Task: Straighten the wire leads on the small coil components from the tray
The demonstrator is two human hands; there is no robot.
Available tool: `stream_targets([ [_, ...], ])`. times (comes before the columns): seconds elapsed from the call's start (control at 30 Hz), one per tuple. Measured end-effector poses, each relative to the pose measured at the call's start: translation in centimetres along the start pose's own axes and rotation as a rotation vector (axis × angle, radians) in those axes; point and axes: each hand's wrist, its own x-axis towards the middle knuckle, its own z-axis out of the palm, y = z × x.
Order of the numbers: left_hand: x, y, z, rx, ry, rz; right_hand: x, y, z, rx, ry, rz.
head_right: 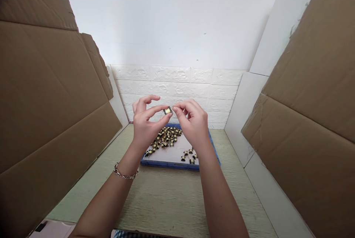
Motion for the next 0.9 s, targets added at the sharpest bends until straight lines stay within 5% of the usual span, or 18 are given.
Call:
stream_targets([
  [0.9,0.17,-0.03,-0.19,-0.012,0.024,0.032,-0.10,0.20,0.32,0.059,-0.005,0.026],
])
